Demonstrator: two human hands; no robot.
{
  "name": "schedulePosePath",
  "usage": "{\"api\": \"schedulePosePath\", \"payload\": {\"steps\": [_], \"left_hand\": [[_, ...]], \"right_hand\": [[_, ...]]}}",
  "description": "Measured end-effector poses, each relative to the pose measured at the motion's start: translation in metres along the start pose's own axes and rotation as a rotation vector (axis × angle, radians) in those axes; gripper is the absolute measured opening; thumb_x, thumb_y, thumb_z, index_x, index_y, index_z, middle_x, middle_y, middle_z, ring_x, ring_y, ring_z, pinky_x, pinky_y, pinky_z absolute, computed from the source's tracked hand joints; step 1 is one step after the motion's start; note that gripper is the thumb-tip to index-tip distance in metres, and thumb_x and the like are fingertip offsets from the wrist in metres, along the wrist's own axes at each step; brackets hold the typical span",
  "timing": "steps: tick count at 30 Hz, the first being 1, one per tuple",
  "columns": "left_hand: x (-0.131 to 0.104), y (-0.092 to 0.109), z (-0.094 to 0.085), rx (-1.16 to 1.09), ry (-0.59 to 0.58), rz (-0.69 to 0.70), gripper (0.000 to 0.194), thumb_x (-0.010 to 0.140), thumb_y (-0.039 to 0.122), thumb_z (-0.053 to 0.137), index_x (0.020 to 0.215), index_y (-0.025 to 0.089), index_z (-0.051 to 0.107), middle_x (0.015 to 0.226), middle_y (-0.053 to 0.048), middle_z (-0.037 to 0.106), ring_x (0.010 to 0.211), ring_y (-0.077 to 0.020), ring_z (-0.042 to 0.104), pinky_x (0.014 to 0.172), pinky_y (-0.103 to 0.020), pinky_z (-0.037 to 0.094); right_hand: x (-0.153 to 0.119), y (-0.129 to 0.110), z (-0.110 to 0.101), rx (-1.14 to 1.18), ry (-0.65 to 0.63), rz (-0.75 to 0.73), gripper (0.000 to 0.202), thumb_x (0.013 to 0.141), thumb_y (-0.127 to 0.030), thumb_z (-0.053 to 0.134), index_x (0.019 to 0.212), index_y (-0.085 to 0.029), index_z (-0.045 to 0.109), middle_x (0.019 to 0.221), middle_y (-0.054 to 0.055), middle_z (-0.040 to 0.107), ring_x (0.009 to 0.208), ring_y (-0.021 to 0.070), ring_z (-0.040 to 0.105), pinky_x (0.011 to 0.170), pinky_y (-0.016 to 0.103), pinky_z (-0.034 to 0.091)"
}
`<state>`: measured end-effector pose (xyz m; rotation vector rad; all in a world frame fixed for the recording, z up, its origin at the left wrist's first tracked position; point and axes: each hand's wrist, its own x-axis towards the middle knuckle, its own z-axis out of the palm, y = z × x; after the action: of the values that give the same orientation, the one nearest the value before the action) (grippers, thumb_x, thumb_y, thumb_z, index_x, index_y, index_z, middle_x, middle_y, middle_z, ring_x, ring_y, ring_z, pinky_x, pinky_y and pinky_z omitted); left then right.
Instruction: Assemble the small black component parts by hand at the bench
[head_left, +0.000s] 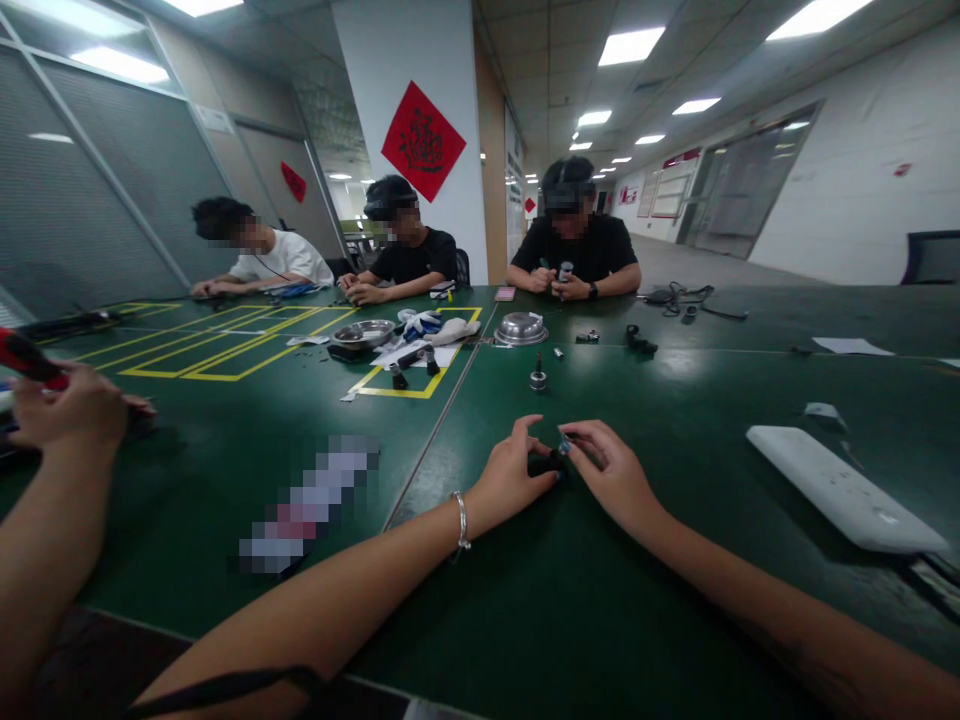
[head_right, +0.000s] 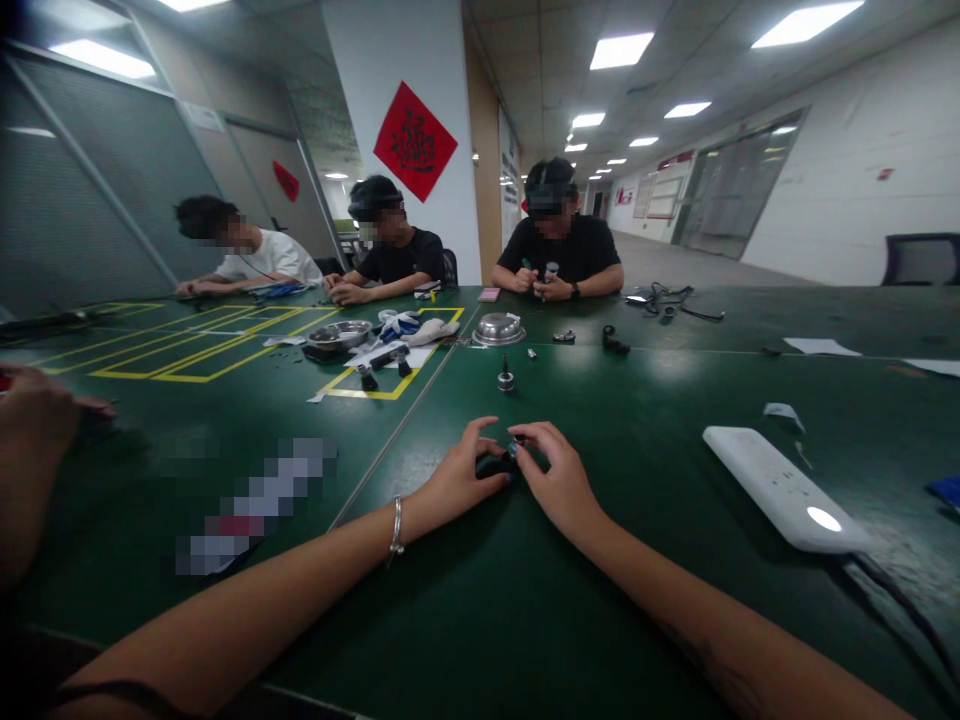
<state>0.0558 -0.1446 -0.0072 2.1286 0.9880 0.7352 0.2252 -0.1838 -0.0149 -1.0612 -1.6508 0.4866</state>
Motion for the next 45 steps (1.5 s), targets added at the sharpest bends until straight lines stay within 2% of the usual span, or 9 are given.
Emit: {"api": "schedulePosePath", "payload": {"steps": [6, 13, 21, 27, 31, 35, 40, 42, 45], "left_hand": [[-0.001, 0.003, 0.000, 0.024, 0.012, 0.038, 0.069, 0.071, 0.016, 0.064, 0.130, 0.019, 0.029, 0.103, -0.005, 0.065, 0.103, -0.0204, 0.058, 0.094, -0.038, 0.041], [0.001, 0.003, 0.001, 0.030, 0.009, 0.055, 0.067, 0.071, 0.013, 0.062, 0.129, 0.019, 0.029, 0.099, -0.005, 0.064, 0.098, -0.0195, 0.060, 0.091, -0.037, 0.044], [0.001, 0.007, 0.003, -0.026, 0.060, 0.170, 0.071, 0.069, 0.006, 0.061, 0.130, 0.025, 0.031, 0.121, -0.007, 0.052, 0.104, -0.0175, 0.057, 0.091, -0.034, 0.047], [0.003, 0.005, 0.000, -0.050, 0.062, 0.162, 0.071, 0.070, 0.005, 0.061, 0.130, 0.028, 0.033, 0.119, -0.006, 0.053, 0.092, -0.0155, 0.062, 0.085, -0.035, 0.052], [0.003, 0.006, 0.000, -0.083, 0.054, 0.153, 0.075, 0.068, 0.005, 0.062, 0.131, 0.029, 0.030, 0.117, -0.006, 0.054, 0.083, -0.0134, 0.063, 0.080, -0.033, 0.054], [0.003, 0.012, -0.003, -0.035, 0.036, 0.148, 0.076, 0.070, 0.005, 0.060, 0.134, 0.030, 0.027, 0.120, -0.006, 0.053, 0.085, -0.0131, 0.063, 0.079, -0.032, 0.054], [0.013, 0.012, -0.027, 0.322, -0.090, 0.152, 0.044, 0.072, 0.008, 0.060, 0.114, 0.023, 0.053, 0.106, -0.004, 0.062, 0.091, -0.0167, 0.061, 0.083, -0.031, 0.050], [0.023, 0.004, -0.046, 0.481, -0.132, 0.098, 0.033, 0.074, 0.011, 0.060, 0.105, 0.021, 0.057, 0.102, -0.002, 0.064, 0.092, -0.0165, 0.061, 0.082, -0.028, 0.049], [0.039, -0.015, -0.082, 0.760, -0.126, -0.056, 0.032, 0.074, 0.014, 0.061, 0.105, 0.023, 0.058, 0.103, 0.002, 0.065, 0.093, -0.0134, 0.061, 0.084, -0.022, 0.046]], "right_hand": [[-0.001, -0.016, 0.000, -0.166, -0.085, -0.048, 0.019, 0.084, -0.022, 0.049, 0.100, -0.022, 0.059, 0.098, 0.005, 0.060, 0.095, 0.0227, 0.056, 0.084, 0.038, 0.046], [0.003, -0.009, 0.001, -0.256, -0.080, -0.037, 0.021, 0.081, -0.015, 0.052, 0.100, -0.021, 0.058, 0.097, 0.005, 0.060, 0.092, 0.0228, 0.056, 0.081, 0.038, 0.045], [0.009, -0.005, -0.004, -0.282, -0.111, -0.048, 0.018, 0.078, -0.013, 0.061, 0.094, -0.020, 0.061, 0.088, 0.003, 0.061, 0.087, 0.0224, 0.056, 0.076, 0.037, 0.045], [0.013, -0.005, -0.005, -0.365, -0.100, -0.245, 0.013, 0.078, -0.011, 0.056, 0.086, -0.018, 0.062, 0.092, 0.006, 0.062, 0.096, 0.0240, 0.054, 0.083, 0.039, 0.044], [0.010, -0.002, -0.003, -0.372, -0.148, -0.310, 0.021, 0.081, -0.011, 0.048, 0.095, -0.019, 0.062, 0.102, 0.007, 0.061, 0.102, 0.0231, 0.053, 0.090, 0.042, 0.041], [0.003, 0.004, 0.001, -0.356, -0.109, -0.187, 0.035, 0.084, -0.021, 0.048, 0.118, -0.017, 0.050, 0.105, 0.009, 0.058, 0.099, 0.0237, 0.054, 0.088, 0.042, 0.043], [0.000, 0.014, 0.003, -0.309, 0.107, 0.009, 0.051, 0.088, -0.039, 0.040, 0.130, -0.010, 0.033, 0.105, 0.015, 0.050, 0.101, 0.0262, 0.050, 0.090, 0.045, 0.041], [0.002, 0.016, 0.002, -0.283, 0.139, 0.072, 0.048, 0.090, -0.040, 0.034, 0.128, -0.010, 0.034, 0.102, 0.014, 0.049, 0.098, 0.0257, 0.050, 0.090, 0.045, 0.041], [0.003, 0.016, 0.001, -0.288, 0.128, 0.123, 0.046, 0.090, -0.039, 0.032, 0.126, -0.010, 0.037, 0.102, 0.014, 0.048, 0.098, 0.0263, 0.049, 0.089, 0.046, 0.041]]}}
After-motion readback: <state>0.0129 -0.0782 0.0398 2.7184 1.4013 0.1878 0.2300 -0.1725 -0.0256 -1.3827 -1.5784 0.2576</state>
